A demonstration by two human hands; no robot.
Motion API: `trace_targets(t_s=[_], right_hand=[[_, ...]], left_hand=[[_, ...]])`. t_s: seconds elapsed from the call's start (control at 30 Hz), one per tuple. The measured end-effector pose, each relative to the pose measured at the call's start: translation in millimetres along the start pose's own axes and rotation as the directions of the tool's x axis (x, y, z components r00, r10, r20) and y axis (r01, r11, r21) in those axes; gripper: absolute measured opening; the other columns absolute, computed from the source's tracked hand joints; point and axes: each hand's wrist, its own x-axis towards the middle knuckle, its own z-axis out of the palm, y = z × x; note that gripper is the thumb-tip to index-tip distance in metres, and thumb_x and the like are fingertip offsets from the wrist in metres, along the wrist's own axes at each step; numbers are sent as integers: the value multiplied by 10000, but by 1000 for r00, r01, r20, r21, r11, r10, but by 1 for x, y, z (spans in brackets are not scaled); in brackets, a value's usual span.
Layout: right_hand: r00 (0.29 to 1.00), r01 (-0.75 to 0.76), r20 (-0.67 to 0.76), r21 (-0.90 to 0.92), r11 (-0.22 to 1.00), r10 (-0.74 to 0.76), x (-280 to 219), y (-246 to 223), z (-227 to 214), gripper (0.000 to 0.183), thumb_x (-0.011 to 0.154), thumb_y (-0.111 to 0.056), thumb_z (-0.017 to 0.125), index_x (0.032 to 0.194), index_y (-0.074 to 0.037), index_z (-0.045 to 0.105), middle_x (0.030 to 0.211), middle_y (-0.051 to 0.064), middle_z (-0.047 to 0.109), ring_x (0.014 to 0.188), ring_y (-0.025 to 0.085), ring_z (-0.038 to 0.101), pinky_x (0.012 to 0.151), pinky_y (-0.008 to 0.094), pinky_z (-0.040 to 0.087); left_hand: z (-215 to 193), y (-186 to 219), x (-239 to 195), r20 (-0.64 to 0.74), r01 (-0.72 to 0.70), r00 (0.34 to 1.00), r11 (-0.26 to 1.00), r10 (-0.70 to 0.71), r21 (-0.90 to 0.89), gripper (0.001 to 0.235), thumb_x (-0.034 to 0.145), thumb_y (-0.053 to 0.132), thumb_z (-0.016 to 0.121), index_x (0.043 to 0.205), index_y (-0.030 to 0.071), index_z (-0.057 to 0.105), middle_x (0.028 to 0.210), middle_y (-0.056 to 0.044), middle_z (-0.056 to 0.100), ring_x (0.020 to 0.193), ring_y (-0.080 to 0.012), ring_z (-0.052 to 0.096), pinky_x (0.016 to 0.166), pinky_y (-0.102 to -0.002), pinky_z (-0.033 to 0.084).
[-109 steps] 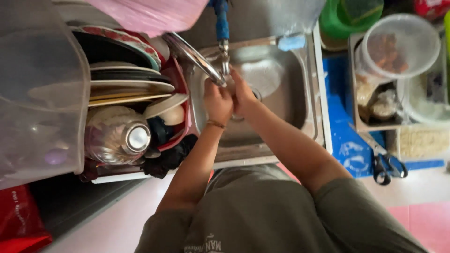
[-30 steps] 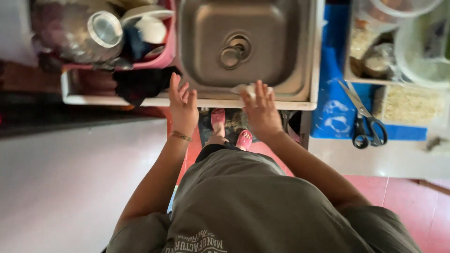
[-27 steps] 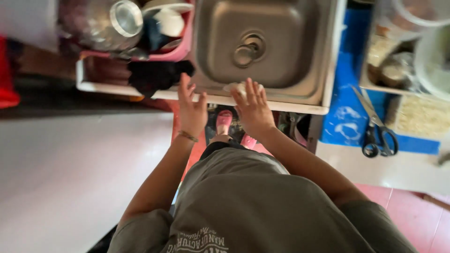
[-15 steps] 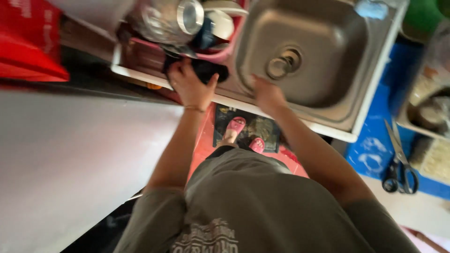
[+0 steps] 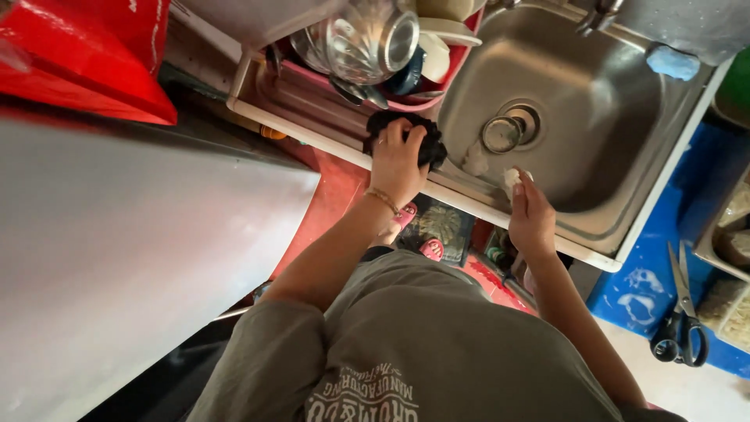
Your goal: Washing small metal bowls in a sink, wiping down the surrounding area, and then preparing food by scooping ingredients into a container.
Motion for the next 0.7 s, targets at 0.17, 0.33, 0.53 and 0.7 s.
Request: trace_targets(t_s=[0.17,0.33,0.53,0.7], right_hand=[[998,-64,4,30,998,64,0,-1,-8,381,1152,-248,516,1470,-72,629,1244,255,690,1150,475,622,923,579,512],[964,-227,122,-87,970,237,50,2,0,429,1151,-377,468,1503,-156,571,1239,241,683,1148,487,611,943,616,491],[783,-219,502,-328,919,366,101,184,167,489,957,-352,629,1393,-141,562,1218,193,653,1057,491,684,903,626,537],[709,303,701,-395,867,72,128,172,163,266,883,-242,675,1014,-18,736,764,163,708,788,438,711,718,442,576]], left_hand=[[-26,-2,-6,56,150,987,988,-151,23,797,594,289,950,1286,200,565,1523,-202,327,1411,-502,328,1116,-699,295],[10,2,0,116,-3,993,999,9,-47,818,571,235,950,1286,252,553,1429,-191,464,1279,-428,568,1008,-538,501],[17,39,19,265,69,964,937,26,-342,686,766,136,818,1326,314,465,1415,-125,441,1047,-449,718,808,-494,645],[14,36,25,446,64,894,975,38,-212,599,846,249,747,1350,294,426,1390,-143,421,1008,-468,713,790,-515,660]])
